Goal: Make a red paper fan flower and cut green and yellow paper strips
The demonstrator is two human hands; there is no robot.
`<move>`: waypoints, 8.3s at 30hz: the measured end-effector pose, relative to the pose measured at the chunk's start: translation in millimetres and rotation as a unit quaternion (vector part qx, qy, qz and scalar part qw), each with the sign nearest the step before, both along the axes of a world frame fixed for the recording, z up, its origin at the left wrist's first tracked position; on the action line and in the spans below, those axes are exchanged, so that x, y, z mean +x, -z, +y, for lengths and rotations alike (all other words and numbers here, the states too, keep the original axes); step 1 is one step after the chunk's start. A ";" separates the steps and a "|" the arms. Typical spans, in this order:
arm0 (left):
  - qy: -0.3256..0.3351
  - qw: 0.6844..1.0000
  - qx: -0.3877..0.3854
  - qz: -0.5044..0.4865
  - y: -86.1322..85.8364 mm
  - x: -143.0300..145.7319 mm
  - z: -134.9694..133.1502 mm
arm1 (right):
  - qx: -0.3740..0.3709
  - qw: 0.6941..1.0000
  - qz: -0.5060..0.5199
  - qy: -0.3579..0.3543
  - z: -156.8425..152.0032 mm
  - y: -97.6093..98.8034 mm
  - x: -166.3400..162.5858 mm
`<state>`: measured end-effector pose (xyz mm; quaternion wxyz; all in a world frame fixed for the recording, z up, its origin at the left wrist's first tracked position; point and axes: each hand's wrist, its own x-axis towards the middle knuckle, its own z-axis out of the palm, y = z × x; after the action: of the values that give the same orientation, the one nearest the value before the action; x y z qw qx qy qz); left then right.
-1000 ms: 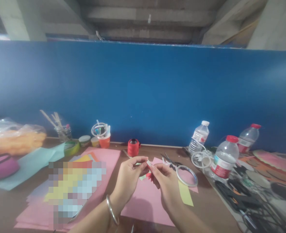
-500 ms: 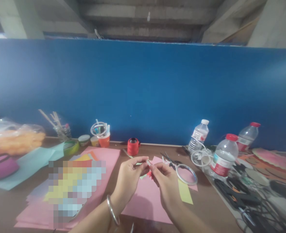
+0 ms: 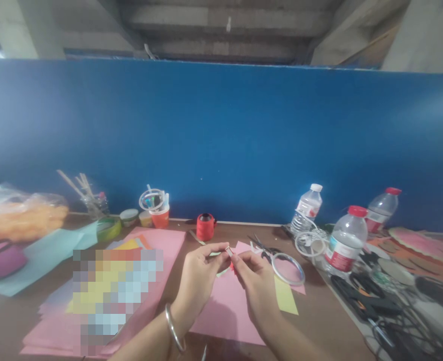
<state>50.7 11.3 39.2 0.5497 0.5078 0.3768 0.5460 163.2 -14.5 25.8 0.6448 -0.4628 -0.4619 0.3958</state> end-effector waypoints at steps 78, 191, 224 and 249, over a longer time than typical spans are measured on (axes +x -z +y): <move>0.061 0.962 0.204 0.169 -33.5 -19.1 -7.7 | -0.024 0.996 0.069 -0.046 -11.7 -17.0 -7.5; 0.008 0.986 0.083 0.147 -15.6 -15.9 9.2 | -0.047 0.993 -0.106 -0.028 -1.4 4.7 -8.1; -0.013 1.000 0.007 0.026 -27.5 -13.8 3.4 | 0.001 0.988 -0.154 0.000 -7.2 -7.3 -10.2; 0.030 0.995 0.053 0.076 -27.3 -11.7 -3.6 | 0.057 0.998 -0.034 0.002 -4.8 -7.4 0.6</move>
<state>38.9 7.8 66.4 0.5081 0.5870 0.3723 0.5085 163.8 -19.3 33.2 0.6544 -0.4396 -0.5048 0.3518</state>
